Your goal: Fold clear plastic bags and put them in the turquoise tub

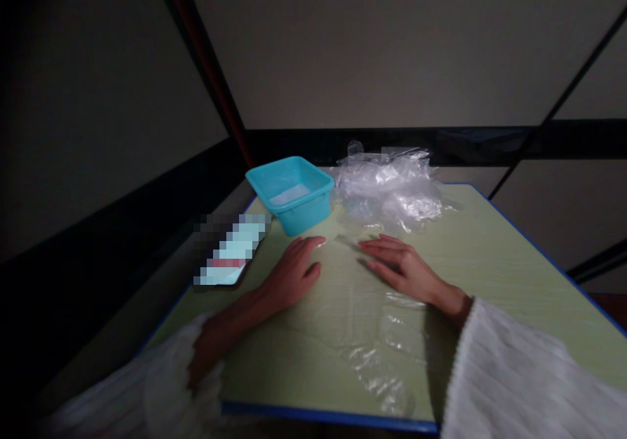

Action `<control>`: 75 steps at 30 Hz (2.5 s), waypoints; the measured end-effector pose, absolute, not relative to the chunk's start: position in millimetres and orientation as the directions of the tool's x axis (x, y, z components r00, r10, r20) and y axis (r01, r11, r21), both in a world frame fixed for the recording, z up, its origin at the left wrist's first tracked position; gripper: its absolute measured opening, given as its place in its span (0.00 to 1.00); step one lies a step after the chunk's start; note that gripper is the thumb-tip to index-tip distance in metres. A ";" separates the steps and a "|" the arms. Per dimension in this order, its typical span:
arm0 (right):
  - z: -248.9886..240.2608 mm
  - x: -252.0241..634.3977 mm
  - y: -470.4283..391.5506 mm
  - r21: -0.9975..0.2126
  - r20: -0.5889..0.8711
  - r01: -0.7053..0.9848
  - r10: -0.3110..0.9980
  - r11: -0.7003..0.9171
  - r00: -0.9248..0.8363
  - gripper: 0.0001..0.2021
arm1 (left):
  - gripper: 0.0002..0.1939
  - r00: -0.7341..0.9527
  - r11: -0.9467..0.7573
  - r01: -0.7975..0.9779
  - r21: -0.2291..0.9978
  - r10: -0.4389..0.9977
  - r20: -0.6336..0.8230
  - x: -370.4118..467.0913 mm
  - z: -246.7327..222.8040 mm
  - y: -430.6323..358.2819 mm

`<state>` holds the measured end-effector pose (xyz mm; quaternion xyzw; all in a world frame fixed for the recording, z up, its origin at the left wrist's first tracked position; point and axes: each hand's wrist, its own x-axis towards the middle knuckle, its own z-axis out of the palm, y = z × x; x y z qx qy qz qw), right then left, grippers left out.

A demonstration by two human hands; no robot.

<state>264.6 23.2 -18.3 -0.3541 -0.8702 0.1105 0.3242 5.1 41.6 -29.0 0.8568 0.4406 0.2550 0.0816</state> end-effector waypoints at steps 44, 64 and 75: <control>1.2 261.0 13.4 -0.184 0.348 0.513 0.543 0.839 -0.764 0.18 | 0.27 0.697 -0.735 0.538 0.413 0.663 0.272 2.6 -30.8 24.7; -14.2 249.8 2.6 -0.214 0.144 0.485 0.518 0.848 -0.843 0.40 | 0.36 0.786 -0.795 0.545 0.265 0.595 0.168 -1.2 -39.6 21.2; -14.7 256.3 -3.0 -0.162 0.092 0.545 0.562 0.823 -0.822 0.37 | 0.35 0.735 -0.725 0.667 0.170 0.678 0.009 -8.6 -23.8 26.4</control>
